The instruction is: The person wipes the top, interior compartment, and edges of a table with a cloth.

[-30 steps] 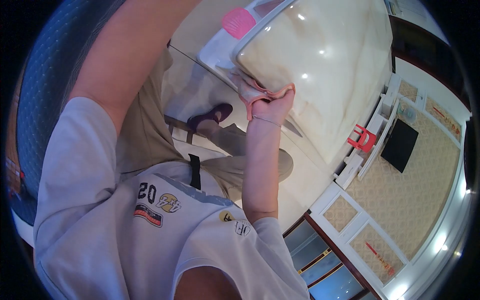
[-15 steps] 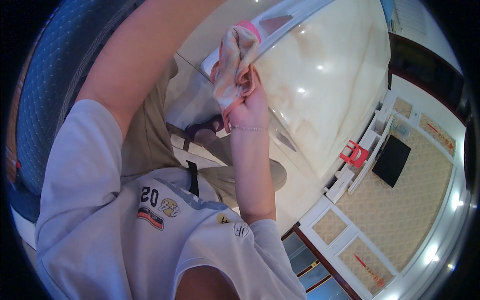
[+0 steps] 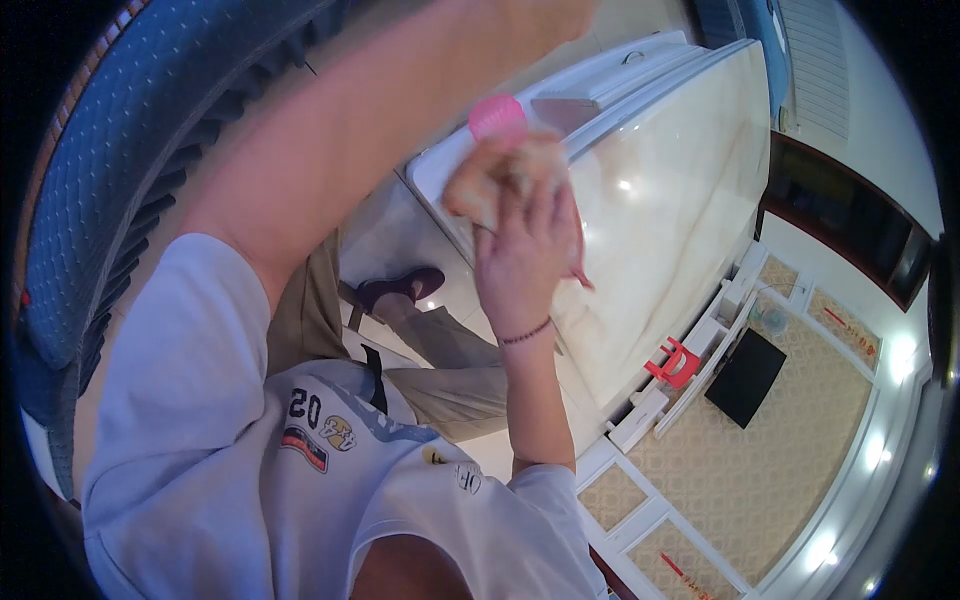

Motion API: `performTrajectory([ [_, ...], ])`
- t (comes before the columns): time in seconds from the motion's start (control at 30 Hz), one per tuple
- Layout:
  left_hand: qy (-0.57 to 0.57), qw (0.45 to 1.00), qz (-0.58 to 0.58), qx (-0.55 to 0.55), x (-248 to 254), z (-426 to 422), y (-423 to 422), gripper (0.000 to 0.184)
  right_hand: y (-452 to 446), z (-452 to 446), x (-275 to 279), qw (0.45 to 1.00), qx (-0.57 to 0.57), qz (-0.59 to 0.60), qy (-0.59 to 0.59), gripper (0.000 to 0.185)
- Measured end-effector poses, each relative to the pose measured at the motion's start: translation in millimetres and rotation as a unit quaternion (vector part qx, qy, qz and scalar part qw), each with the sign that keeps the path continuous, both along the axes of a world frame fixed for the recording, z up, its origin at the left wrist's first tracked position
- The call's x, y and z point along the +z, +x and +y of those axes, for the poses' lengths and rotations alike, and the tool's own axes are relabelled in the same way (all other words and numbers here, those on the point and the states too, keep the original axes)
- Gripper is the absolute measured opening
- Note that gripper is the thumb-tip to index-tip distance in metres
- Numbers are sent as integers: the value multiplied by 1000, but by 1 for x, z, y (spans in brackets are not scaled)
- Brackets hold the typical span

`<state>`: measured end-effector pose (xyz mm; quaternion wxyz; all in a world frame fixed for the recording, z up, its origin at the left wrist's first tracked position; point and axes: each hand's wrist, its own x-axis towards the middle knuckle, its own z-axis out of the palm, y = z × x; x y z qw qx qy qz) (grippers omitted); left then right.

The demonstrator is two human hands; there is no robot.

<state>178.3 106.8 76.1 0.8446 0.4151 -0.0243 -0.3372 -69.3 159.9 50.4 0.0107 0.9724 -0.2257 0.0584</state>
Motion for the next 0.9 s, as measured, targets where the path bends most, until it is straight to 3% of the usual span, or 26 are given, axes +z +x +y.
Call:
performTrajectory([
  [0.13, -35, 999, -15, 10, -14, -6, -5, 59, 12, -28, -30, 994, 54, 90, -16, 23],
  [0.2, -50, 998, -22, 16, -17, -9, -8, 59, 18, -62, -36, 993, 79, 81, -36, 23],
  [0.27, -60, 997, -38, 21, -19, -12, -10, 59, 27, -96, -38, 981, 94, 157, -57, 26],
  [0.4, -64, 997, -33, 5, -21, -16, -11, 59, 75, -161, -29, 930, -33, 357, -82, 31],
  [0.6, -57, 997, -47, 10, -18, -19, -7, 56, 102, -251, -32, 938, -142, 288, -134, 36],
  [0.63, -55, 997, -50, 10, -16, -19, -7, 56, 100, -256, -36, 935, -150, 266, -182, 40],
  [0.73, -46, 998, -53, 4, -17, -20, -3, 55, 95, -267, -44, 933, -149, 271, -184, 43],
  [0.77, -44, 998, -54, 3, -16, -21, -4, 55, 85, -276, -52, 950, -74, 225, -203, 40],
  [0.87, -36, 998, -56, 0, -14, -22, -2, 54, 74, -244, -43, 950, 5, 265, -168, 35],
  [0.9, -32, 998, -56, -2, -14, -20, -1, 53, 60, -239, -53, 964, 75, 158, -199, 30],
])
